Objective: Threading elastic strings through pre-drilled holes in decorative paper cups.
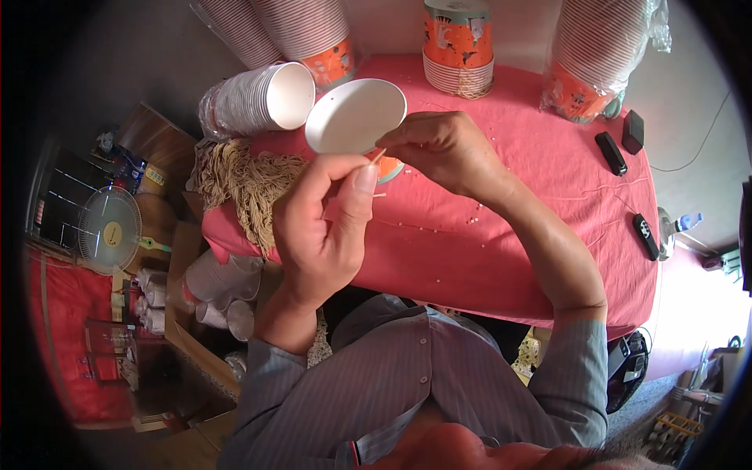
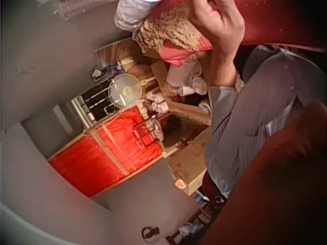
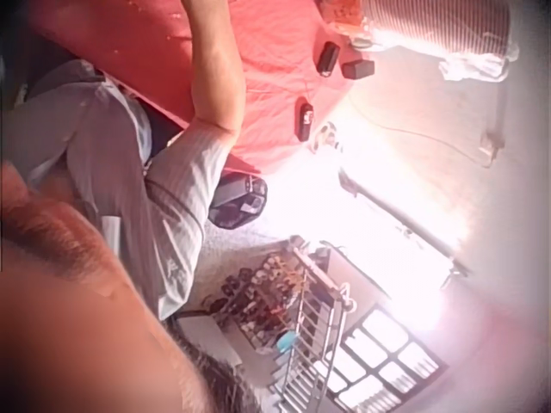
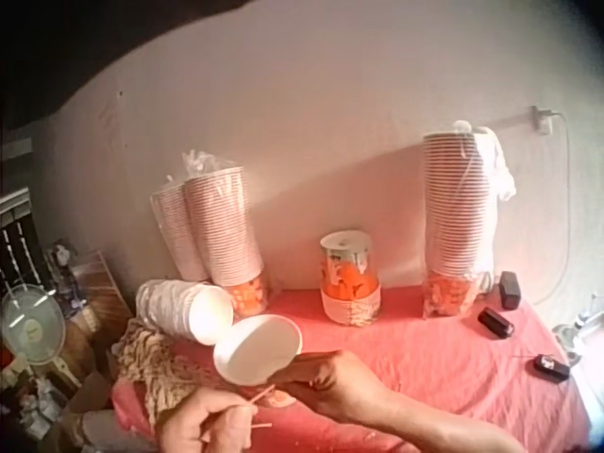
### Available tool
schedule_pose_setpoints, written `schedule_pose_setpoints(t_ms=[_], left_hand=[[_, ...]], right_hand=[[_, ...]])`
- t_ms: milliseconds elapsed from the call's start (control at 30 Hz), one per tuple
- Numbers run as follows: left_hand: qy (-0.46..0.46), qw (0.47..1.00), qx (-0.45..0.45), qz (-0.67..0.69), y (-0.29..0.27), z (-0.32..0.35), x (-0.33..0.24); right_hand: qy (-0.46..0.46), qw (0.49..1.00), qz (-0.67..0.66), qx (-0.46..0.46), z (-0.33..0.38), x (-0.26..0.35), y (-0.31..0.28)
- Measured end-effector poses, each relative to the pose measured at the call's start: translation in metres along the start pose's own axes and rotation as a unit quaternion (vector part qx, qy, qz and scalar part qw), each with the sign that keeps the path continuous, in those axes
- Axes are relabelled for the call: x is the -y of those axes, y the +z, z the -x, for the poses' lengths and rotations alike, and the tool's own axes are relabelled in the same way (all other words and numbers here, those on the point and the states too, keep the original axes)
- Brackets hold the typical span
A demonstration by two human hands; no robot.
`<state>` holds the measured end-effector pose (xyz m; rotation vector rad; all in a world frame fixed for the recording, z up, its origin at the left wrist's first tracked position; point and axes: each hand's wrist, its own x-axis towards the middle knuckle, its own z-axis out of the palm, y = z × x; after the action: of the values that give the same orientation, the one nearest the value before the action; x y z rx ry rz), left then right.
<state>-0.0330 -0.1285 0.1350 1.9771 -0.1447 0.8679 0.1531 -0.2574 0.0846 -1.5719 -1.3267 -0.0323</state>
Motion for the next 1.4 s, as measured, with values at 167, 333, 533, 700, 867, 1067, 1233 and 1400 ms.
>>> schedule_pose_setpoints(t_ms=[167, 333, 533, 700, 867, 1067, 1233, 1400], left_hand=[[0.035, 0.999, 0.002, 0.026, 0.004, -0.015, -0.015], [0.036, 0.998, 0.025, 0.053, 0.004, -0.013, -0.023], [0.037, 0.991, 0.128, 0.018, 0.012, 0.006, -0.038], [0.185, 0.965, 0.187, 0.023, 0.030, 0.019, -0.036], [0.214, 0.949, 0.230, 0.034, 0.035, 0.026, -0.036], [0.229, 0.949, 0.214, 0.017, 0.013, 0.011, -0.044], [0.066, 0.994, 0.072, -0.051, -0.027, -0.016, -0.040], [0.031, 0.996, 0.076, -0.027, -0.039, -0.052, -0.018]], right_hand=[[0.049, 0.999, -0.012, -0.006, 0.002, -0.013, 0.007], [0.049, 0.998, 0.029, -0.004, 0.004, -0.022, 0.012], [0.013, 0.995, 0.094, -0.024, 0.007, -0.039, 0.018], [0.034, 0.992, 0.111, -0.044, 0.006, -0.033, 0.024], [0.023, 0.993, 0.105, -0.042, 0.006, -0.040, 0.024], [0.066, 0.995, 0.040, 0.064, -0.001, -0.023, 0.001], [0.056, 0.975, 0.091, 0.193, 0.004, -0.009, -0.047], [0.127, 0.954, 0.139, 0.232, 0.001, 0.018, -0.074]])
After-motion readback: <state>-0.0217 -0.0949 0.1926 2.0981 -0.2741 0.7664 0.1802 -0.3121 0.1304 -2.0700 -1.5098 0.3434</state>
